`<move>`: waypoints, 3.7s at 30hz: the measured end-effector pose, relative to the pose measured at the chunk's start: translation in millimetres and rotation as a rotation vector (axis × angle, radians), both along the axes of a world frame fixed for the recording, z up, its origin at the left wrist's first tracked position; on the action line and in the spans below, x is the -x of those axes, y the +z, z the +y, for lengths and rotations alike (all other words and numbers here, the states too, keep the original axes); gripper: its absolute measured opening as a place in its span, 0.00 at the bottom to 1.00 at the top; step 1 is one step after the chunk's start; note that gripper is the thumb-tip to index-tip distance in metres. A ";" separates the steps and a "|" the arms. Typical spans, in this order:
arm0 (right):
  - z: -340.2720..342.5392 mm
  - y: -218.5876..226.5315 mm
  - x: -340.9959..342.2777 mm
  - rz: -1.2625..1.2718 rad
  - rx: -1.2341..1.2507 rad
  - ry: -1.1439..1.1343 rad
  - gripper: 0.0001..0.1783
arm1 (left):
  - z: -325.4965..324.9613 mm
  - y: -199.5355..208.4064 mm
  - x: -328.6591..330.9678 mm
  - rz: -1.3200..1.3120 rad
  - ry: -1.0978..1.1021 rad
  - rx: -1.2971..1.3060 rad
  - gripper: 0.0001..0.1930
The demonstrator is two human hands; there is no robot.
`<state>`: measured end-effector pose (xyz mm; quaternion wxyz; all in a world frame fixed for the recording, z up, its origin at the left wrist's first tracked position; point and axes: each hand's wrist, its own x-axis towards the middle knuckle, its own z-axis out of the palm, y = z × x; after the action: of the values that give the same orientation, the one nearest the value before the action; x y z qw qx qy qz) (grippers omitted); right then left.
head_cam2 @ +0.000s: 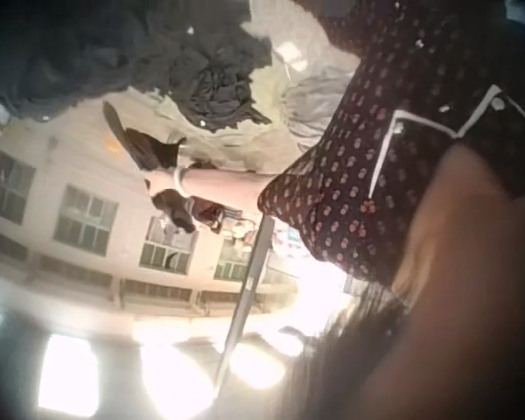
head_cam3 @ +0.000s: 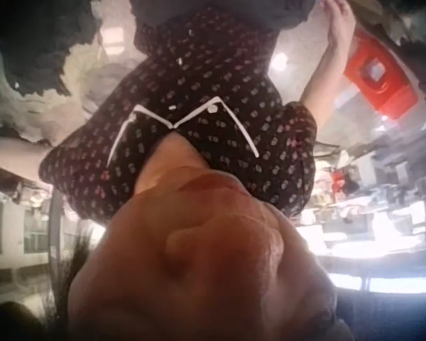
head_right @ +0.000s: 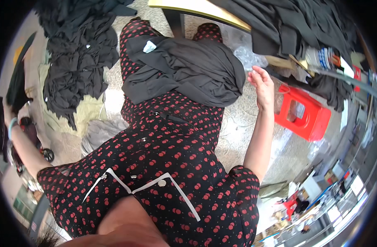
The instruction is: Inspecting and folding dark fabric pieces at a workstation in a sewing factory.
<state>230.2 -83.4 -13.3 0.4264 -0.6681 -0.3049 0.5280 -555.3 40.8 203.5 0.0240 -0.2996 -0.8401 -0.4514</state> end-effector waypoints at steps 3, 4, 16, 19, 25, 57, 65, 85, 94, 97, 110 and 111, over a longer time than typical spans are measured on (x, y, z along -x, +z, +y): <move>-17.5 -23.8 -7.8 -0.367 0.129 0.087 0.18 | 18.2 -109.3 -108.1 0.095 -0.595 0.345 0.18; -23.9 -29.3 -9.5 -0.494 0.206 0.120 0.19 | 20.1 -144.9 -155.5 0.193 -0.872 0.559 0.17; -93.5 -75.3 49.9 0.700 0.306 -0.342 0.32 | 3.9 -264.4 -525.1 0.536 -1.962 0.457 0.48; -81.6 -75.2 52.7 0.640 0.043 -0.322 0.25 | 11.7 -265.4 -529.5 0.166 -1.923 0.686 0.32; -47.0 -26.5 43.6 0.639 -0.054 -0.257 0.25 | 27.9 -183.9 -479.7 -0.007 -1.908 0.555 0.23; -51.5 89.3 50.2 -0.159 -0.020 0.393 0.16 | -107.8 -117.0 -350.3 0.078 -1.760 0.981 0.18; -18.1 94.0 19.8 -0.502 -0.371 0.032 0.13 | -83.9 -114.8 -350.1 -0.687 -1.648 1.003 0.19; -24.3 -13.1 51.7 -0.947 -0.440 0.333 0.08 | -92.2 -153.1 -337.7 0.640 -1.503 0.192 0.17; -20.2 48.1 38.2 -0.819 -0.415 0.078 0.08 | -99.9 -173.7 -400.2 0.313 -1.625 0.343 0.12; -13.4 51.0 39.4 -0.826 -0.340 0.058 0.08 | -105.4 -178.9 -436.5 0.191 -1.810 0.326 0.10; -34.9 -0.1 54.2 -0.655 -0.249 0.415 0.12 | -92.0 -229.2 -471.9 0.369 -1.785 0.512 0.22; -40.5 -2.9 65.2 -0.608 -0.292 0.488 0.12 | -94.5 -230.6 -476.4 0.347 -1.801 0.431 0.17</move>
<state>165.0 -123.9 -16.2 0.2694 -0.6342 -0.6382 0.3434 -78.9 -53.7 -27.2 -0.2653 -0.8974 -0.3423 -0.0839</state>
